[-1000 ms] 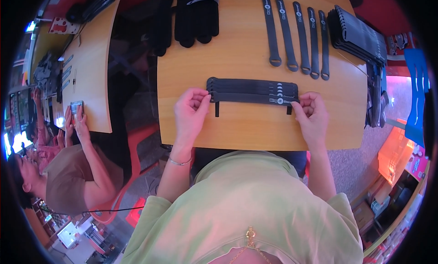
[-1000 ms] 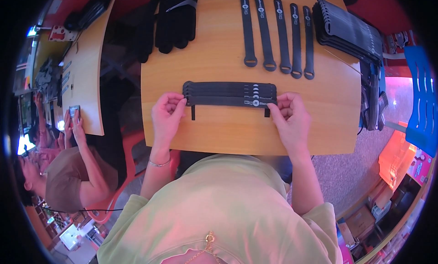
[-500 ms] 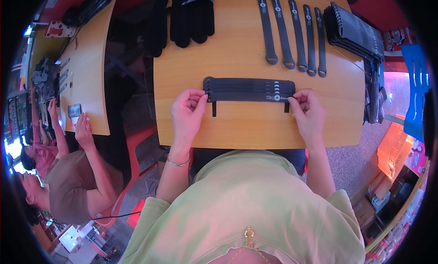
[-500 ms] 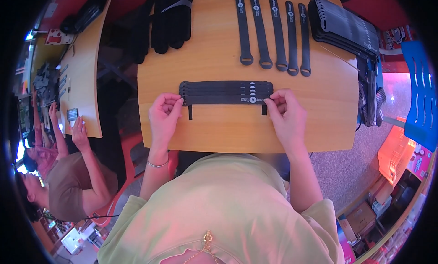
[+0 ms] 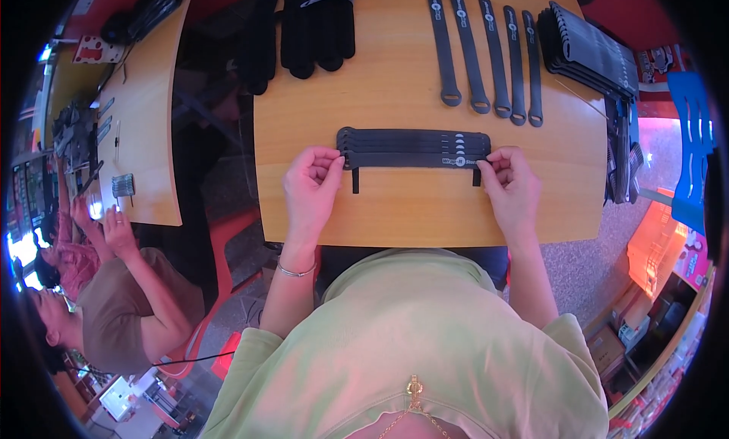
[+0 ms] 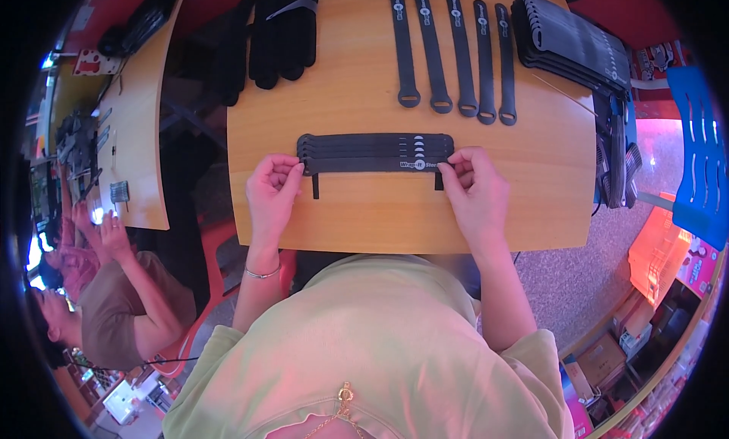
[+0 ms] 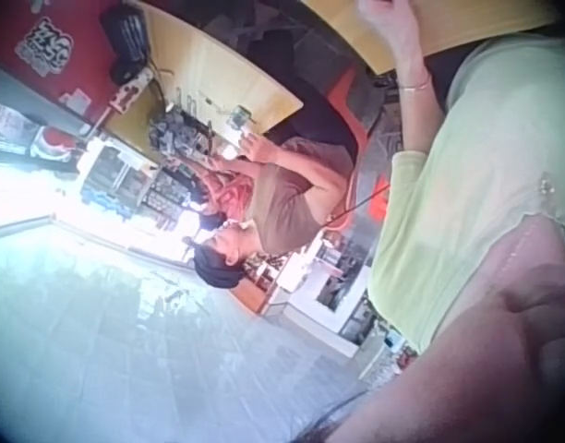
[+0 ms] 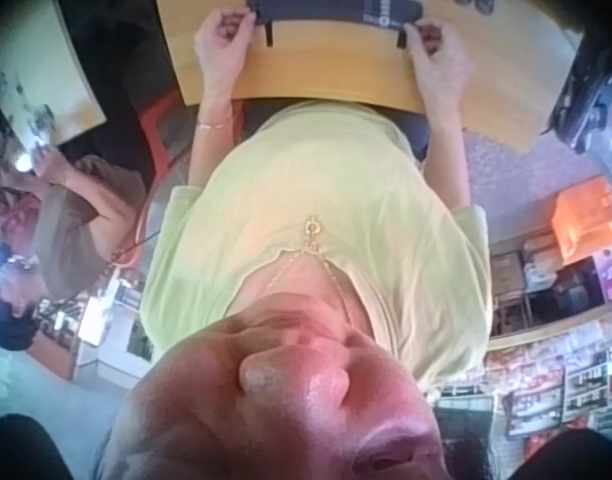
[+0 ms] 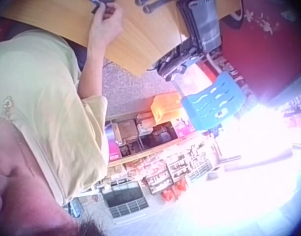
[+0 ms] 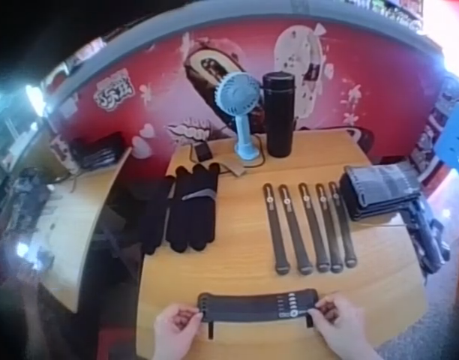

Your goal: Thread elastic cords through holes in velcro storage straps and organize them neatly on a table.

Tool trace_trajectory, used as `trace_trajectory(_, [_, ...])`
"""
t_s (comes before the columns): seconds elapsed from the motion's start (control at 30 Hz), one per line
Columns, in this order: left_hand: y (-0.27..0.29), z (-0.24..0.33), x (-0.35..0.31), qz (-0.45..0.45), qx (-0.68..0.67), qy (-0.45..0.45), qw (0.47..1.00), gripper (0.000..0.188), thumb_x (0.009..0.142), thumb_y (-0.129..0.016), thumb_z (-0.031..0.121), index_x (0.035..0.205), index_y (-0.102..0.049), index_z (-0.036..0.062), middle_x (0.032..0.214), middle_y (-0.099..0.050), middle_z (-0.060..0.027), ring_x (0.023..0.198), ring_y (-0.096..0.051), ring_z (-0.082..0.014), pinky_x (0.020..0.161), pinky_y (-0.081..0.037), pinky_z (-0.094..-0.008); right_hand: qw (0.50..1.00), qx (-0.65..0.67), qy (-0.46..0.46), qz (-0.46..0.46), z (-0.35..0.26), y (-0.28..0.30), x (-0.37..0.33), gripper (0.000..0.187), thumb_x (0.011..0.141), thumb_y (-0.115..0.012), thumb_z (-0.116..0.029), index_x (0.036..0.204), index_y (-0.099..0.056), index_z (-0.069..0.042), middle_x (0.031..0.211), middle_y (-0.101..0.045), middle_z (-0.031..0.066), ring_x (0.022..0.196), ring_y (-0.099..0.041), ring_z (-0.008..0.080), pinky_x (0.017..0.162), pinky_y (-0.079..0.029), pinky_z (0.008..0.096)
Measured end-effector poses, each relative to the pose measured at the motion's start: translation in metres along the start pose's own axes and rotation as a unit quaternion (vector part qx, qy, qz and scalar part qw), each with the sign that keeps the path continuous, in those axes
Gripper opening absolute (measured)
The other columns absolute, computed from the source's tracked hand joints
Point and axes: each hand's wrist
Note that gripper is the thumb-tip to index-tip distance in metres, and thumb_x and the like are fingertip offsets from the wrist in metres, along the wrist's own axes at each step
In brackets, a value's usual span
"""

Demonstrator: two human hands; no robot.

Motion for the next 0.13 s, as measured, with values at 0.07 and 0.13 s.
trace_trajectory(0.07, [-0.0003,0.0001,-0.0001,0.000,-0.002,0.003,1.000,0.006,0.082,-0.063,-0.002,0.088,-0.060,-0.0015,0.069,-0.058,-0.0006,0.054,-0.051,-0.0027,0.048,-0.040,-0.0159,1.000,-0.004,0.006,0.001,0.0006,0.0003,-0.0004,0.016,0.079,-0.068,-0.003,0.087,-0.055,-0.002,0.068,-0.059,0.0034,0.053,-0.052,0.0063,0.051,-0.042,0.0202])
trace_trajectory(0.13, [-0.0004,0.0010,-0.0002,0.000,0.007,-0.001,1.000,0.006,0.082,-0.062,-0.001,0.088,-0.060,-0.0013,0.069,-0.059,-0.0009,0.054,-0.051,-0.0029,0.048,-0.040,-0.0159,1.000,-0.005,0.007,0.004,-0.0007,0.0005,-0.0006,0.016,0.079,-0.069,-0.004,0.087,-0.055,-0.003,0.069,-0.059,0.0033,0.054,-0.052,0.0065,0.051,-0.042,0.0203])
Point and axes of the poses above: each hand's wrist, its own x-axis towards the middle knuckle, its own y-axis out of the back of the hand, z = x × y
